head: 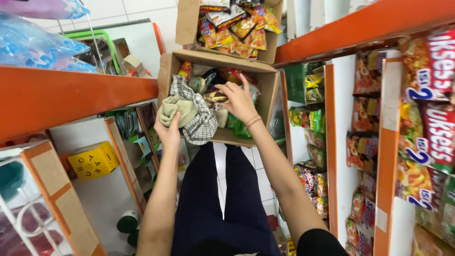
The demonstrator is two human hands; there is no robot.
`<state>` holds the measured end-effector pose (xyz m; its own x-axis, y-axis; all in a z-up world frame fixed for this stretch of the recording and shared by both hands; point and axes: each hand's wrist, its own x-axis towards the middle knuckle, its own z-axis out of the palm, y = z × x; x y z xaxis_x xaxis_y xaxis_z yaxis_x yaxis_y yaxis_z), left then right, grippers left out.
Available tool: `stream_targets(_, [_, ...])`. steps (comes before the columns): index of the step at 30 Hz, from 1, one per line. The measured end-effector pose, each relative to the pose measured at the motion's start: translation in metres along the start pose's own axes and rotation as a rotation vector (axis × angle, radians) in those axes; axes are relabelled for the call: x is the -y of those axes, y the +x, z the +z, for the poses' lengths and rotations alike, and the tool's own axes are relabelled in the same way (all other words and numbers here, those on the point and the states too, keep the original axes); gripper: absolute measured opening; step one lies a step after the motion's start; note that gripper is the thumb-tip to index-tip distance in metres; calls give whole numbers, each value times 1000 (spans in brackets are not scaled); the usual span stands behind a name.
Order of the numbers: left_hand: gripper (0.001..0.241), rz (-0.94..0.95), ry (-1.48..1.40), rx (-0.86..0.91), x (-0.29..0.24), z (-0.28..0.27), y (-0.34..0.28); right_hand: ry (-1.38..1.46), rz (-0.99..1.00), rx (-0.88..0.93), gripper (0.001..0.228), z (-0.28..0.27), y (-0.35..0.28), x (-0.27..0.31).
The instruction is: The person scans packaged bread and snacks using a barcode scanner, wipes the packages with a cloth, and places them onto a metal wire shelf in a store.
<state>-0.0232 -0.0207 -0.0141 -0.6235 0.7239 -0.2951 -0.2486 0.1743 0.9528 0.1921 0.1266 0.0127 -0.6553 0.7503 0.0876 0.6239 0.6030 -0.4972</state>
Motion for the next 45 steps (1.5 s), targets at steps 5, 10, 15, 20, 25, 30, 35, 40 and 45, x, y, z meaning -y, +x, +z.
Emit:
stream_targets(5, [45, 72, -17, 126, -14, 18, -5, 73, 310, -211, 37, -60, -20, 17])
stream_targets(10, [52, -50, -71, 278, -56, 49, -25, 412, 499, -629, 29, -113, -48, 44])
stream_targets(15, [64, 138, -45, 565, -136, 90, -58, 726, 756, -740, 21, -141, -88, 73])
stream_targets(20, [76, 251, -106, 721, -215, 115, -83, 692, 757, -824, 18, -168, -124, 94])
stream_targets(25, [49, 258, -72, 646, -258, 124, -106, 841, 558, -841, 54, -220, -147, 128])
stream_targets(30, [39, 192, -118, 583, -277, 133, -131, 1383, 576, -905, 50, -256, -152, 146])
stream_targets(35, [41, -1, -322, 517, -285, 158, -144, 1612, 456, -828, 63, -279, -175, 132])
stream_targets(40, [48, -237, -586, 359, -285, 183, -177, 1860, -249, -682, 86, -276, -192, 129])
stream_targets(45, [70, 187, -428, 418, -284, 199, -205, 1609, 256, -1143, 69, -284, -188, 121])
